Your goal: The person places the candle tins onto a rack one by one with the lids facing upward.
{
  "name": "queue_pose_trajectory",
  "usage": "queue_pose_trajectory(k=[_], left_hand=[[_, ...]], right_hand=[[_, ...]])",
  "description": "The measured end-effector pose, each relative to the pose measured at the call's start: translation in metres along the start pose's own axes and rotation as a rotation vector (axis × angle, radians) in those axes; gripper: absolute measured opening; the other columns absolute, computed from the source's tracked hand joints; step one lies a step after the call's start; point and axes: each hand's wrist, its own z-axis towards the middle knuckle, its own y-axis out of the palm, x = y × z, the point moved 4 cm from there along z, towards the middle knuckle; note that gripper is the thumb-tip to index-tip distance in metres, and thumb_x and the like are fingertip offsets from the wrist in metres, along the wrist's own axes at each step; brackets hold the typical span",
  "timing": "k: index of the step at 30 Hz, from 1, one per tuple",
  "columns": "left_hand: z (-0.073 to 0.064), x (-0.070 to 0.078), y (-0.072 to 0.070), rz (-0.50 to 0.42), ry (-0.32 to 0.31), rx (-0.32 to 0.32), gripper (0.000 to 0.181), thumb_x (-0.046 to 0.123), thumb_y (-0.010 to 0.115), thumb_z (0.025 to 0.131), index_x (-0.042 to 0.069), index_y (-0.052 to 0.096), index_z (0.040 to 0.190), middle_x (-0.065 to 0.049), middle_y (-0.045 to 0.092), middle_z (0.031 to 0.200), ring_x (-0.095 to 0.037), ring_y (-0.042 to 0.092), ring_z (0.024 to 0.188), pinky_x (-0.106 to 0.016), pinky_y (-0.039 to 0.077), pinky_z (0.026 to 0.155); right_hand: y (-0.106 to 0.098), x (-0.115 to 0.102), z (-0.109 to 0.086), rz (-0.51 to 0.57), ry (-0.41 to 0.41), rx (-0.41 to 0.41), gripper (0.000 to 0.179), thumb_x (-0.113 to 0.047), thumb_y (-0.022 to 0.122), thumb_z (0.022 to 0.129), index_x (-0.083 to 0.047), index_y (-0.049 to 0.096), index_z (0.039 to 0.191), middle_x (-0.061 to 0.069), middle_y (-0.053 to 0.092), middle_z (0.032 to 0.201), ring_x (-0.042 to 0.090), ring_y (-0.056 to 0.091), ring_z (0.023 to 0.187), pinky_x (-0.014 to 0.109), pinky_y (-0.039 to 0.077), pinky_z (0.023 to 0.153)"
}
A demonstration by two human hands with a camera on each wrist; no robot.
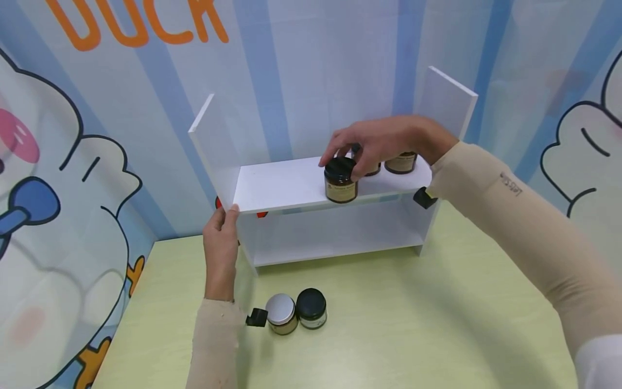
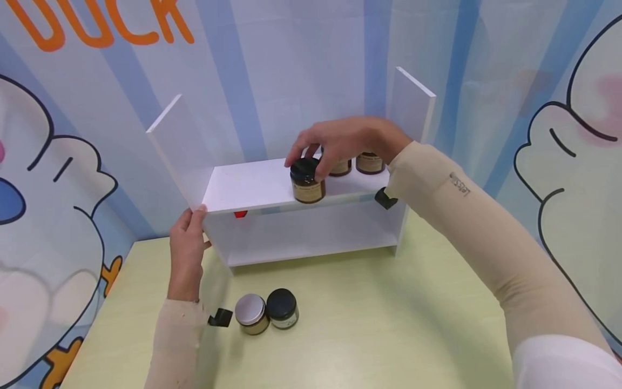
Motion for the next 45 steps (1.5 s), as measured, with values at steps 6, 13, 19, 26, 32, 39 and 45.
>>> queue_pose_trajectory(k=[6, 13, 19, 26, 32, 39, 45], left_hand=[[-0.001, 0.000, 0.000, -0.009, 0.004, -0.003, 0.066, 0.064, 0.052, 0.097, 0.023, 0.052, 0.150, 0.001, 0.053, 0.147, -0.028, 0.047, 0.125, -0.042, 0.042, 0.091], [0.000, 0.000, 0.000, -0.009, -0.002, -0.004, 0.066, 0.064, 0.051, 0.097, 0.024, 0.052, 0.149, 0.002, 0.053, 0.148, -0.024, 0.046, 0.125, -0.043, 0.042, 0.092], [0.000, 0.001, 0.000, -0.006, 0.005, -0.002, 0.065, 0.063, 0.051, 0.098, 0.024, 0.052, 0.149, 0.002, 0.053, 0.147, -0.023, 0.046, 0.123, -0.042, 0.042, 0.091], [-0.001, 0.001, -0.001, -0.014, 0.004, -0.010, 0.064, 0.063, 0.052, 0.098, 0.025, 0.052, 0.149, 0.003, 0.053, 0.148, -0.022, 0.046, 0.123, -0.043, 0.042, 0.092], [-0.003, 0.002, -0.001, -0.012, 0.009, -0.007, 0.065, 0.063, 0.052, 0.098, 0.024, 0.052, 0.150, 0.002, 0.052, 0.149, -0.023, 0.046, 0.125, -0.045, 0.043, 0.096], [-0.003, 0.004, -0.001, -0.015, 0.003, -0.005, 0.063, 0.062, 0.052, 0.098, 0.024, 0.052, 0.149, 0.002, 0.052, 0.148, -0.023, 0.045, 0.124, -0.045, 0.042, 0.094], [-0.004, 0.002, 0.001, -0.013, 0.003, -0.006, 0.064, 0.062, 0.052, 0.098, 0.023, 0.052, 0.149, 0.001, 0.052, 0.148, -0.024, 0.045, 0.125, -0.048, 0.043, 0.097]], right_hand=[[-0.003, 0.001, 0.003, -0.007, 0.026, 0.011, 0.057, -0.004, 0.073, 0.087, -0.028, 0.062, 0.138, -0.005, 0.045, 0.143, 0.022, 0.056, 0.127, 0.040, 0.049, 0.100], [-0.006, 0.002, 0.006, 0.013, 0.053, 0.013, 0.058, -0.002, 0.073, 0.088, -0.027, 0.062, 0.138, -0.005, 0.043, 0.147, 0.025, 0.055, 0.129, 0.043, 0.048, 0.101], [-0.008, 0.003, 0.011, 0.023, 0.068, 0.010, 0.058, -0.001, 0.072, 0.088, -0.027, 0.061, 0.139, -0.004, 0.042, 0.149, 0.025, 0.053, 0.131, 0.044, 0.047, 0.104], [-0.010, 0.004, 0.015, 0.050, 0.087, 0.003, 0.058, -0.002, 0.071, 0.090, -0.024, 0.058, 0.142, -0.002, 0.040, 0.151, 0.026, 0.046, 0.138, 0.048, 0.041, 0.111], [-0.014, 0.006, 0.019, 0.048, 0.082, -0.010, 0.058, -0.003, 0.069, 0.091, -0.023, 0.057, 0.143, -0.002, 0.039, 0.153, 0.024, 0.041, 0.141, 0.048, 0.038, 0.112], [-0.015, 0.007, 0.021, 0.037, 0.089, 0.001, 0.058, -0.003, 0.069, 0.090, -0.024, 0.057, 0.143, -0.003, 0.040, 0.152, 0.023, 0.041, 0.141, 0.048, 0.037, 0.113], [-0.014, 0.008, 0.023, 0.024, 0.086, 0.015, 0.058, -0.004, 0.069, 0.090, -0.024, 0.058, 0.143, -0.003, 0.042, 0.152, 0.023, 0.042, 0.140, 0.048, 0.037, 0.112]])
